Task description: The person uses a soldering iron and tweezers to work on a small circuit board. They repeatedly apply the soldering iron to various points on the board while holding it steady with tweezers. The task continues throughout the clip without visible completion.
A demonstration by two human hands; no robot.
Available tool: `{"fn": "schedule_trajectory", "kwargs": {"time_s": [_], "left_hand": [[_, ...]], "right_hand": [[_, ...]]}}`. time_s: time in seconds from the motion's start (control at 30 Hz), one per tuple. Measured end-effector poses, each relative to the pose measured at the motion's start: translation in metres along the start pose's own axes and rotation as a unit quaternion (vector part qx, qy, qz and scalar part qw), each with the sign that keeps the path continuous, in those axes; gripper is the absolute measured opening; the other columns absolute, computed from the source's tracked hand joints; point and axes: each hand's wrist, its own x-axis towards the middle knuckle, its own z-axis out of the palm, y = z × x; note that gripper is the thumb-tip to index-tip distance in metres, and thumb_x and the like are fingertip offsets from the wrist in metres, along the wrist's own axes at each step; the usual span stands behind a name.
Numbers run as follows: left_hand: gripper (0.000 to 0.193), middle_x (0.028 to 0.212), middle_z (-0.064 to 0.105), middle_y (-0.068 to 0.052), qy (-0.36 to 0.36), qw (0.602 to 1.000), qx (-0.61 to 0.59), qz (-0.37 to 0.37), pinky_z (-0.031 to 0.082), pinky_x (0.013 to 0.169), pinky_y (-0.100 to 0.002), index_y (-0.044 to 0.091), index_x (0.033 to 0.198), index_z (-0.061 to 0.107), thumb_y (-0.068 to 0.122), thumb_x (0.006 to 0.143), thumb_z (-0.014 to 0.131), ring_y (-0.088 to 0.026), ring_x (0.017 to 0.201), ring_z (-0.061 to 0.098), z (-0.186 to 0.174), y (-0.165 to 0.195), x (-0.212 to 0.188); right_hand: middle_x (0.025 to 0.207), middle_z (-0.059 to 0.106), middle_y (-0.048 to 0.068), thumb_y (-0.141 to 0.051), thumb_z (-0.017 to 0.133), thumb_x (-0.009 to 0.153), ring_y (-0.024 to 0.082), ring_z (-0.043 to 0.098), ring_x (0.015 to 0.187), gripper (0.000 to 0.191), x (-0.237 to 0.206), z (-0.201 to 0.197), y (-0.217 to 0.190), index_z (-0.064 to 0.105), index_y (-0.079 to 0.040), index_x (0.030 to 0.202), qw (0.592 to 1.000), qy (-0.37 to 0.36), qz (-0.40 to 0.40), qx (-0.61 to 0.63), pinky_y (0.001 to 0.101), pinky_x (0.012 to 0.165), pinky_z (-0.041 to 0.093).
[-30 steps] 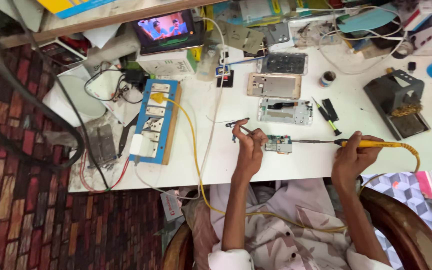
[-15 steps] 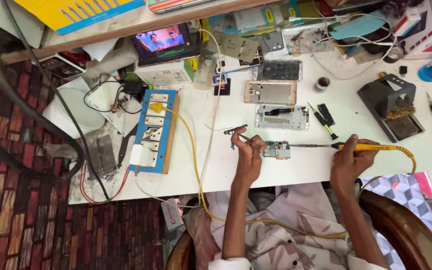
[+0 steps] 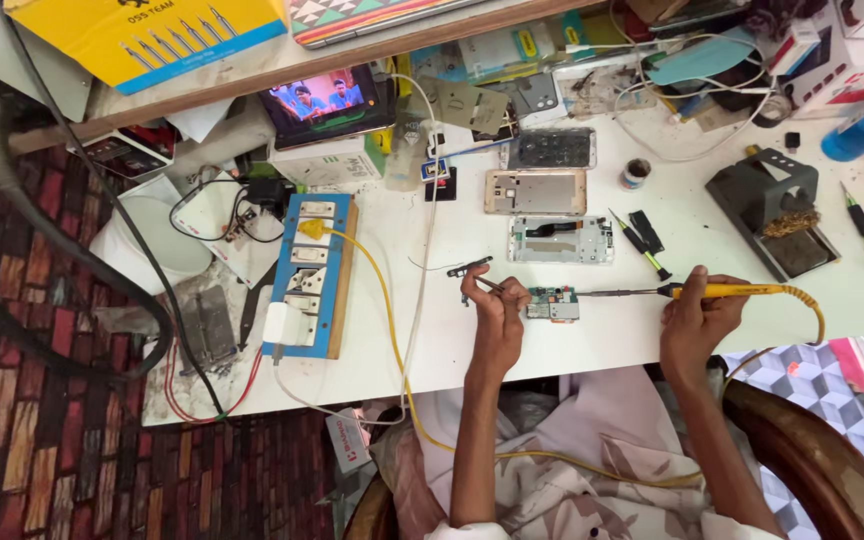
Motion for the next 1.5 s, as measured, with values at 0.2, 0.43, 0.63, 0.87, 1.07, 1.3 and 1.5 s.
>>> {"fn": "schedule_trajectory", "kwargs": {"time_s": [0.2,0.43,0.63,0.87,1.07,1.3,1.5], "left_hand": [[0.030,0.078,0.044,-0.004,-0.003,1.000,-0.002,0.013,0.042,0.081,-0.030,0.009,0.134,0.013,0.001,0.109,0.028,-0.015,0.074,0.042,-0.0001,-0.0039,-0.0010],[0.030,0.077,0.044,-0.004,-0.003,1.000,0.007,0.025,0.042,0.080,-0.030,0.009,0.134,0.013,0.000,0.110,0.030,-0.016,0.073,0.042,0.0005,-0.0056,-0.0007],[0.036,0.077,0.043,-0.004,-0.001,1.000,0.004,0.028,0.043,0.080,-0.030,0.009,0.135,0.013,-0.004,0.106,0.030,-0.016,0.073,0.042,0.0000,-0.0016,0.0011],[0.035,0.077,0.045,-0.005,0.005,1.000,0.019,0.011,0.044,0.081,-0.031,0.008,0.135,0.013,-0.005,0.107,0.030,-0.016,0.073,0.043,0.0012,0.0003,0.0006],[0.035,0.077,0.045,-0.005,-0.006,0.999,0.034,0.030,0.043,0.083,-0.031,0.008,0.135,0.013,-0.005,0.107,0.029,-0.017,0.073,0.043,0.0002,0.0003,-0.0004],[0.032,0.078,0.043,-0.005,-0.001,0.999,0.026,0.021,0.043,0.082,-0.031,0.008,0.134,0.014,-0.003,0.109,0.030,-0.018,0.074,0.043,0.0016,0.0005,0.0007],[0.030,0.080,0.045,-0.005,-0.004,1.000,0.025,0.006,0.045,0.083,-0.030,0.007,0.133,0.014,0.000,0.110,0.031,-0.018,0.076,0.046,0.0010,0.0008,-0.0032]], "right_hand": [[0.082,0.050,0.003,-0.018,0.057,0.117,0.007,0.043,0.056,0.021,0.0000,0.0002,0.0029,0.039,-0.007,0.113,1.000,-0.009,0.000,0.027,0.0247,0.050,0.041],[0.082,0.049,0.002,-0.018,0.057,0.117,0.007,0.043,0.056,0.022,0.0004,0.0003,0.0027,0.039,-0.007,0.112,1.000,-0.011,-0.001,0.026,0.0239,0.049,0.040],[0.080,0.049,0.001,-0.018,0.058,0.116,0.006,0.044,0.056,0.022,0.0008,0.0002,0.0031,0.039,-0.008,0.112,1.000,-0.005,0.006,0.014,0.0231,0.048,0.040],[0.078,0.049,0.002,-0.019,0.059,0.115,0.006,0.044,0.054,0.022,0.0037,0.0016,0.0039,0.040,-0.007,0.111,1.000,0.002,0.005,0.005,0.0230,0.047,0.040],[0.083,0.051,0.002,-0.018,0.058,0.117,0.006,0.044,0.058,0.023,0.0027,-0.0001,0.0047,0.040,-0.006,0.113,1.000,-0.015,-0.013,0.010,0.0232,0.050,0.040],[0.078,0.049,0.002,-0.020,0.058,0.115,0.007,0.042,0.054,0.024,0.0028,0.0018,0.0055,0.039,-0.007,0.110,1.000,-0.002,0.016,-0.009,0.0236,0.047,0.037],[0.078,0.049,0.000,-0.019,0.058,0.116,0.006,0.044,0.055,0.023,0.0026,0.0007,0.0058,0.040,-0.007,0.111,1.000,-0.001,-0.002,-0.014,0.0232,0.048,0.039]]}}
